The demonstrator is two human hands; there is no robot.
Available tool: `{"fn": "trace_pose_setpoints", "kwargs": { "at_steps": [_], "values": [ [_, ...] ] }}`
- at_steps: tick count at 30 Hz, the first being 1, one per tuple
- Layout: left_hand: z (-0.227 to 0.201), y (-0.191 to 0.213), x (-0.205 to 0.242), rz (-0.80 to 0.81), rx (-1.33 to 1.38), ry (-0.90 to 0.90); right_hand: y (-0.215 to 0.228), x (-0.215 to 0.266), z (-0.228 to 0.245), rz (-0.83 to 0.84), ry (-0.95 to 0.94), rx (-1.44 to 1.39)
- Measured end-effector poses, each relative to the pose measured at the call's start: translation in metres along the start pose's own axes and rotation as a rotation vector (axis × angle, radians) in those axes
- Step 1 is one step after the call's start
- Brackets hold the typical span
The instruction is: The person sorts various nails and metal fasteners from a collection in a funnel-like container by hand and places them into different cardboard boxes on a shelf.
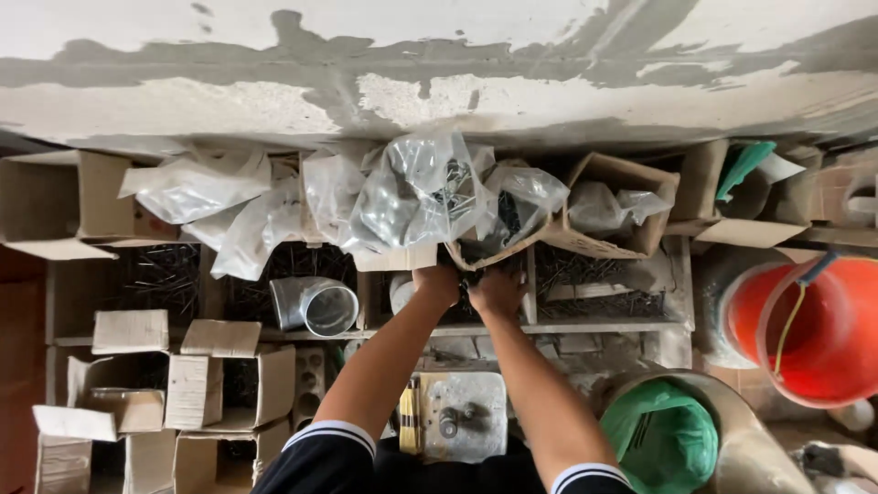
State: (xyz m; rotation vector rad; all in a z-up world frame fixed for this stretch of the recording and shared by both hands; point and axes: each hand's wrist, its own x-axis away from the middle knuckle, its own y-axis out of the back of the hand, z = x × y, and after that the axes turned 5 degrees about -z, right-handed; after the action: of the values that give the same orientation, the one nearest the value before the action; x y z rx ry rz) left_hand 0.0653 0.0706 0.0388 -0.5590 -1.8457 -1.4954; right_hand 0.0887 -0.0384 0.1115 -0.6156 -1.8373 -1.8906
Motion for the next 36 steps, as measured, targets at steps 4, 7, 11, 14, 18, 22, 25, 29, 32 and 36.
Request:
{"fn": "trace_pose_setpoints", "kwargs": {
  "at_steps": [4, 7, 11, 14, 18, 22, 25, 29, 32, 36],
  "values": [
    [-0.017, 0.078, 0.055, -0.144, 0.200, 0.109, -0.067, -0.040, -0.017, 0.039, 0.005, -0.145],
    [-0.007, 0.032, 0.016, -0.227, 0.178, 0.125, -0.085, -0.053, -0.025, 0.028, 0.049, -0.199],
    [-0.002, 0.014, 0.004, -0.221, 0.151, 0.070, -0.111, -0.060, -0.039, -0.010, 0.081, -0.219],
    [0.000, 0.023, 0.007, -0.233, 0.155, 0.082, -0.069, -0.029, -0.036, -0.070, 0.091, -0.312],
    [0.009, 0.040, 0.040, -0.265, 0.263, 0.100, -0.039, 0.009, -0.043, -0.149, 0.116, -0.477],
    [0.023, 0.049, 0.054, -0.316, 0.279, 0.077, -0.031, 0.022, -0.053, -0.224, 0.196, -0.614],
    [0.027, 0.040, 0.092, -0.482, 0.236, -0.016, -0.031, 0.049, -0.070, -0.271, 0.177, -0.587],
    [0.035, 0.008, 0.111, -0.544, 0.472, 0.031, 0.014, 0.105, -0.084, -0.294, 0.197, -0.824],
    [0.038, -0.012, 0.138, -0.539, 0.600, 0.065, 0.027, 0.138, -0.105, -0.317, 0.190, -0.886],
    [0.031, -0.017, 0.216, -0.664, 1.006, 0.024, 0.056, 0.215, -0.130, -0.383, 0.185, -0.933]
  ]
}}
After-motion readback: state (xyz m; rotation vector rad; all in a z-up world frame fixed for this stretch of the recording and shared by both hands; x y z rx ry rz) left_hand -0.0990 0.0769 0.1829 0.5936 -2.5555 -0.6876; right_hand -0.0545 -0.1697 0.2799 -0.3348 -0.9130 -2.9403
